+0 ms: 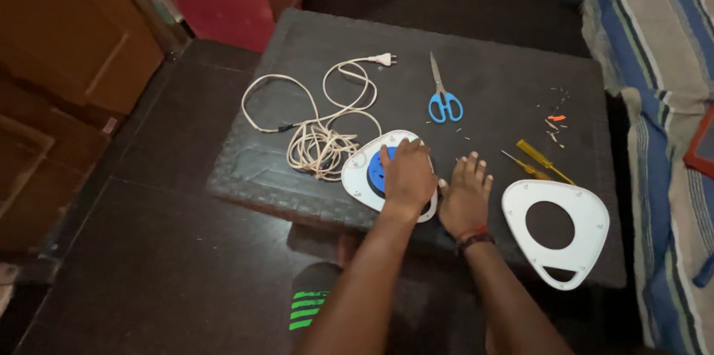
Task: The person disassembles a white triangular power strip using a screwdriver, removes the internal blue socket module, and then strips the ends of the power cord with scissors. The person works on a dark table with tools and parts laid out.
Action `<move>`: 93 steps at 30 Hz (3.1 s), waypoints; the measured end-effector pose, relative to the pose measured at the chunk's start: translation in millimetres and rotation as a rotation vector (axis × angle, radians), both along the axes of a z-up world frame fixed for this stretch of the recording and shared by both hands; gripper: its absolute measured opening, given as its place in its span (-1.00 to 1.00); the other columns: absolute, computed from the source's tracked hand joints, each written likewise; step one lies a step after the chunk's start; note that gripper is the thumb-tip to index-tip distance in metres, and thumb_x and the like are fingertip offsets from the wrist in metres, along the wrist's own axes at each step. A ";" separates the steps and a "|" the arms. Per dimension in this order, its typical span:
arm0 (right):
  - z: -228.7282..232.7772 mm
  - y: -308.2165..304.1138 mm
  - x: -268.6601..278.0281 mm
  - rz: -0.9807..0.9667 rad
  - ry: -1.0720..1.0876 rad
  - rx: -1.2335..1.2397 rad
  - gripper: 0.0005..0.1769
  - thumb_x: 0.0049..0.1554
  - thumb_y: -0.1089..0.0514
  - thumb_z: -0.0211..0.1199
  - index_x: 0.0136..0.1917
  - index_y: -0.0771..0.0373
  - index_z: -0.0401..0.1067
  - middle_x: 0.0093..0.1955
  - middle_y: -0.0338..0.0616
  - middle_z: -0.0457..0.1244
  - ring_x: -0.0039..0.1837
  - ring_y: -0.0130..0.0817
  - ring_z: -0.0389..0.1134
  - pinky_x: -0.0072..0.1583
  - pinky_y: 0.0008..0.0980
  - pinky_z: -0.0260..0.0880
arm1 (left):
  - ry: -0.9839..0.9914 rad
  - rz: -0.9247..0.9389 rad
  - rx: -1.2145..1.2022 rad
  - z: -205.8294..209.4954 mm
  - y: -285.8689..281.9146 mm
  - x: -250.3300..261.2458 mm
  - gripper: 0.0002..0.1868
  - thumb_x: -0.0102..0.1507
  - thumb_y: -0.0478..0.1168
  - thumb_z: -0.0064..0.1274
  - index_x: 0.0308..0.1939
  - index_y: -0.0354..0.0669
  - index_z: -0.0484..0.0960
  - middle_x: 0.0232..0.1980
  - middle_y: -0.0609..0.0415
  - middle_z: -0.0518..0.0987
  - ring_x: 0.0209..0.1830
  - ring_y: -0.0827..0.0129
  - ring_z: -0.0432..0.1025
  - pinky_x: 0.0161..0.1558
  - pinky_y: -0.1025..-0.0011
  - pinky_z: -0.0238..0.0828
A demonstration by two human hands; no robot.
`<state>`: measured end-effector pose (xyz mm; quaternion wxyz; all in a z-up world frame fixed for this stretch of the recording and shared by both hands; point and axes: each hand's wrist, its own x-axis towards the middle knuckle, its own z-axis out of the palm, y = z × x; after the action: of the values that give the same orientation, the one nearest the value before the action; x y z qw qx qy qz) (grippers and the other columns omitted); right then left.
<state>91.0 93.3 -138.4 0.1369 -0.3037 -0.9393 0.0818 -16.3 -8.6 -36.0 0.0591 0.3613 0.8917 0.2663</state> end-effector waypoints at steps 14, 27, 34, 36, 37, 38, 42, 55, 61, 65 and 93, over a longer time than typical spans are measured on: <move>11.0 78.1 -49.3 0.075 0.348 -0.097 -0.51 0.12 0.25 0.33 0.33 0.24 0.42 0.55 0.14 0.13 0.54 0.07 0.15 0.52 -0.14 0.18 | -0.036 0.099 0.029 -2.4 22.7 2.3 -0.55 0.02 -0.30 0.17 0.02 -0.22 0.66 0.29 -0.06 0.50 0.39 0.08 0.26 0.44 -0.25 -0.18; 50.4 65.7 -78.3 0.689 0.157 -0.133 -0.54 0.17 0.32 0.07 0.34 0.44 0.36 0.42 0.11 0.20 0.46 0.02 0.21 0.42 -0.21 0.22 | 0.008 0.129 0.042 -11.1 16.5 -2.1 -0.63 0.05 -0.30 0.15 -0.06 -0.28 0.67 0.13 -0.12 0.56 0.28 0.08 0.35 0.42 -0.15 -0.07; 38.1 105.4 -40.9 0.668 -0.027 0.147 -0.44 0.07 0.34 0.05 0.36 0.26 0.39 0.48 -0.07 0.20 0.50 -0.14 0.21 0.51 -0.25 0.15 | 0.058 0.139 0.074 -15.2 20.0 -3.2 -0.74 0.16 -0.29 0.12 -0.10 -0.29 0.69 0.15 -0.14 0.57 0.30 0.06 0.35 0.42 -0.16 -0.07; 40.0 119.9 -36.0 0.656 -0.066 0.164 -0.49 0.13 0.33 0.05 0.36 0.22 0.39 0.50 -0.12 0.19 0.52 -0.19 0.20 0.52 -0.28 0.15 | 0.025 0.129 0.078 -15.0 18.9 -1.0 -0.74 0.19 -0.26 0.12 -0.08 -0.30 0.69 0.16 -0.15 0.56 0.31 0.05 0.34 0.43 -0.15 -0.08; 41.1 125.3 -35.0 0.621 -0.130 0.123 -0.50 0.16 0.33 0.03 0.36 0.22 0.38 0.51 -0.12 0.18 0.50 -0.18 0.21 0.50 -0.28 0.16 | 0.009 0.125 0.080 -13.9 18.0 -0.5 -0.74 0.20 -0.25 0.12 -0.08 -0.30 0.68 0.16 -0.15 0.56 0.32 0.05 0.33 0.44 -0.15 -0.09; 43.7 131.4 -33.9 0.586 -0.194 0.083 -0.51 0.18 0.33 0.02 0.37 0.21 0.37 0.52 -0.11 0.17 0.48 -0.18 0.21 0.47 -0.29 0.16 | -0.002 0.135 0.086 -12.0 17.6 -0.2 -0.71 0.19 -0.24 0.13 -0.04 -0.29 0.68 0.19 -0.15 0.54 0.35 0.04 0.31 0.44 -0.15 -0.10; 59.8 143.5 -32.4 0.521 -0.257 0.014 -0.55 0.22 0.26 0.03 0.38 0.20 0.36 0.47 -0.07 0.19 0.43 -0.17 0.24 0.45 -0.31 0.16 | -0.049 0.181 0.033 -0.9 12.8 -3.8 -0.59 0.16 -0.22 0.16 0.07 -0.30 0.61 0.33 -0.17 0.43 0.46 0.01 0.16 0.43 -0.21 -0.19; 65.8 60.8 -5.4 0.719 -0.087 -0.025 -0.38 0.11 0.21 0.09 0.45 0.32 0.22 0.60 0.07 0.03 0.60 -0.06 0.04 0.52 -0.17 0.05 | -0.102 0.228 0.018 -0.9 3.2 -8.6 -0.45 0.17 -0.15 0.19 0.21 -0.30 0.51 0.47 -0.18 0.28 0.55 -0.04 0.05 0.42 -0.25 -0.19; 51.6 79.5 -12.0 0.578 -0.265 -0.052 -0.08 0.20 -0.24 0.10 0.54 0.43 -0.07 0.65 0.22 -0.23 0.66 0.05 -0.23 0.56 -0.10 -0.23 | -0.198 0.244 -0.028 -1.4 -0.9 -14.7 -0.44 0.19 -0.15 0.17 0.25 -0.25 0.49 0.49 -0.16 0.26 0.56 0.00 0.04 0.41 -0.27 -0.18; 49.2 105.7 -25.8 0.503 -0.373 -0.038 -0.08 0.26 -0.30 -0.01 0.57 0.41 -0.11 0.67 0.21 -0.30 0.68 0.04 -0.30 0.58 -0.12 -0.26 | -0.170 0.243 -0.019 3.1 -5.4 -13.2 -0.43 0.19 -0.13 0.18 0.26 -0.24 0.48 0.51 -0.17 0.25 0.57 -0.01 0.02 0.42 -0.24 -0.18; 157.7 -13.4 94.6 -0.001 -0.117 0.042 -0.42 -0.07 0.08 0.42 0.24 0.21 0.47 0.08 0.09 0.32 0.13 0.07 0.31 0.20 -0.07 0.34 | -0.255 0.339 -0.189 29.6 -22.5 -14.8 -0.10 0.07 0.23 0.31 0.31 -0.24 0.42 0.34 -0.16 0.36 0.45 0.03 0.13 0.32 -0.05 0.03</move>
<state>185.7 79.9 19.2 0.0882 -0.3057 -0.9470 0.0440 -31.1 -31.1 -6.4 0.1592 0.1625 0.9459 0.2313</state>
